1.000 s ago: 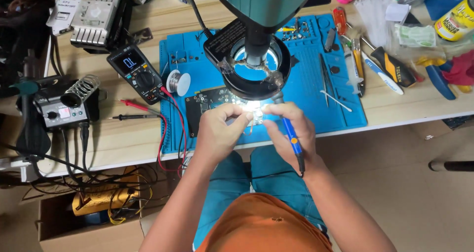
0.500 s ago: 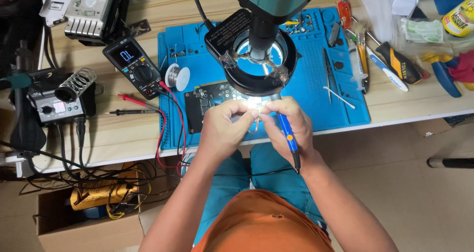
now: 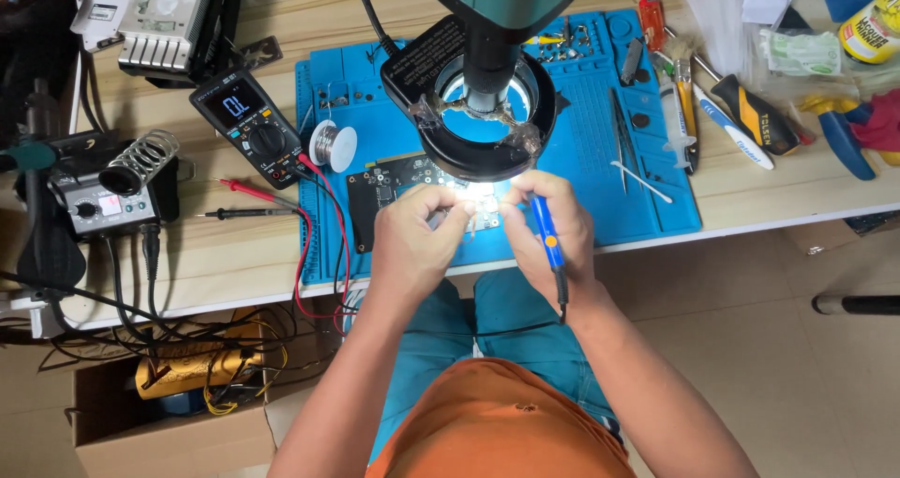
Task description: Using a hot air rework station and a soldering iron to reflow or repair components on an electronic circuit board.
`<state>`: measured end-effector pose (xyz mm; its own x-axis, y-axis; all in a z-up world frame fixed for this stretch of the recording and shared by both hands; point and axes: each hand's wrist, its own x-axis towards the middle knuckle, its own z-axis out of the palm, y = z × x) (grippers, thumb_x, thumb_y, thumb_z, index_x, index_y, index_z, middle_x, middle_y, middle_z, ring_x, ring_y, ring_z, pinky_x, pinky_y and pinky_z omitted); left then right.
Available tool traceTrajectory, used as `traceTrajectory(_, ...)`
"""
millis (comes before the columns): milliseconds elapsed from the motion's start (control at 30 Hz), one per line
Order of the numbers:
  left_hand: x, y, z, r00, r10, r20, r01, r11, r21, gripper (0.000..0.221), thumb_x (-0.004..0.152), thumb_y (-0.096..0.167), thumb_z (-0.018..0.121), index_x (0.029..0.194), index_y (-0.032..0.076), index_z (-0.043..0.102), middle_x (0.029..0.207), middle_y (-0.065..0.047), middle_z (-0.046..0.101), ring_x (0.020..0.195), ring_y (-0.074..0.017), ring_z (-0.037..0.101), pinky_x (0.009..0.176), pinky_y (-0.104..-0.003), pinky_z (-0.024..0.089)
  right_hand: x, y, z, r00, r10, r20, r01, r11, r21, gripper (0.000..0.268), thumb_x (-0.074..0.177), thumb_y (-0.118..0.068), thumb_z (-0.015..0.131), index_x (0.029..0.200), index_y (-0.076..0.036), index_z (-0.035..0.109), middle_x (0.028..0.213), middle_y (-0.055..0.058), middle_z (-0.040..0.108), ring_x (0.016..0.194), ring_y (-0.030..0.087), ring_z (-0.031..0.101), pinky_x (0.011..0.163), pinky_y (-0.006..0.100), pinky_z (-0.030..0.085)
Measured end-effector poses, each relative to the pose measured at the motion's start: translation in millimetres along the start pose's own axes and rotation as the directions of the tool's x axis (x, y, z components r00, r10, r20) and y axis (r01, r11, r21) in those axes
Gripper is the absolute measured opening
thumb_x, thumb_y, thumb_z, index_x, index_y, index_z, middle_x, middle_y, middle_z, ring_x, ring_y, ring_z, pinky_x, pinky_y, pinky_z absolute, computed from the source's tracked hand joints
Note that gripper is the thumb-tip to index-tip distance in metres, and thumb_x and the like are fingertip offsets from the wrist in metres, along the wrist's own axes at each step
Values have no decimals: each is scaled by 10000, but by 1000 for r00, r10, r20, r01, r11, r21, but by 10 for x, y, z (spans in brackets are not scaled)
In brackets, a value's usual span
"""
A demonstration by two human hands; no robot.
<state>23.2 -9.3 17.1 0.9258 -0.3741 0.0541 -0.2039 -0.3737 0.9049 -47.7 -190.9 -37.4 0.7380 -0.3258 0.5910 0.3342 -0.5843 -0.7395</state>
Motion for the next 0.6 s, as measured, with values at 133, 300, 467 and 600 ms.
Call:
traceTrajectory(133, -50, -62, -72, 994, 51, -101, -48, 998, 29, 148, 965, 227, 789, 993, 104, 866, 856, -103, 783, 881, -286, 795, 857, -391, 637, 154, -190, 43, 997, 18, 81, -11, 996, -88, 365, 953, 38, 812, 1266, -19, 631, 1048, 219, 751, 1041, 495, 750, 945, 619, 613)
traceTrajectory(300, -198, -118, -199, 986, 17, -164, -20, 1000, -14, 160, 1004, 194, 753, 1045, 95, 871, 927, -119, 796, 901, -291, 788, 882, -412, 638, 483, -601, 107, 989, -79, 126, 106, 969, -223, 441, 914, -29, 901, 1292, -5, 676, 1097, 224, 723, 1076, 481, 725, 979, 570, 600)
traceTrajectory(467, -239, -287, -245, 983, 45, -177, -54, 998, -42, 115, 973, 184, 798, 1035, 119, 869, 921, -87, 792, 868, -250, 786, 839, -361, 644, 579, -566, 254, 985, -43, 167, 92, 950, -297, 396, 916, -60, 902, 1259, 31, 726, 1060, 234, 720, 1055, 487, 713, 967, 592, 566)
traceTrajectory(600, -237, -333, -253, 982, 42, -184, -56, 995, -77, 105, 971, 172, 797, 1026, 120, 871, 915, -86, 798, 870, -256, 791, 842, -363, 653, 695, -689, 305, 983, -26, 182, 95, 918, -384, 254, 878, -127, 910, 1035, -8, 750, 843, 153, 718, 839, 424, 730, 823, 519, 584)
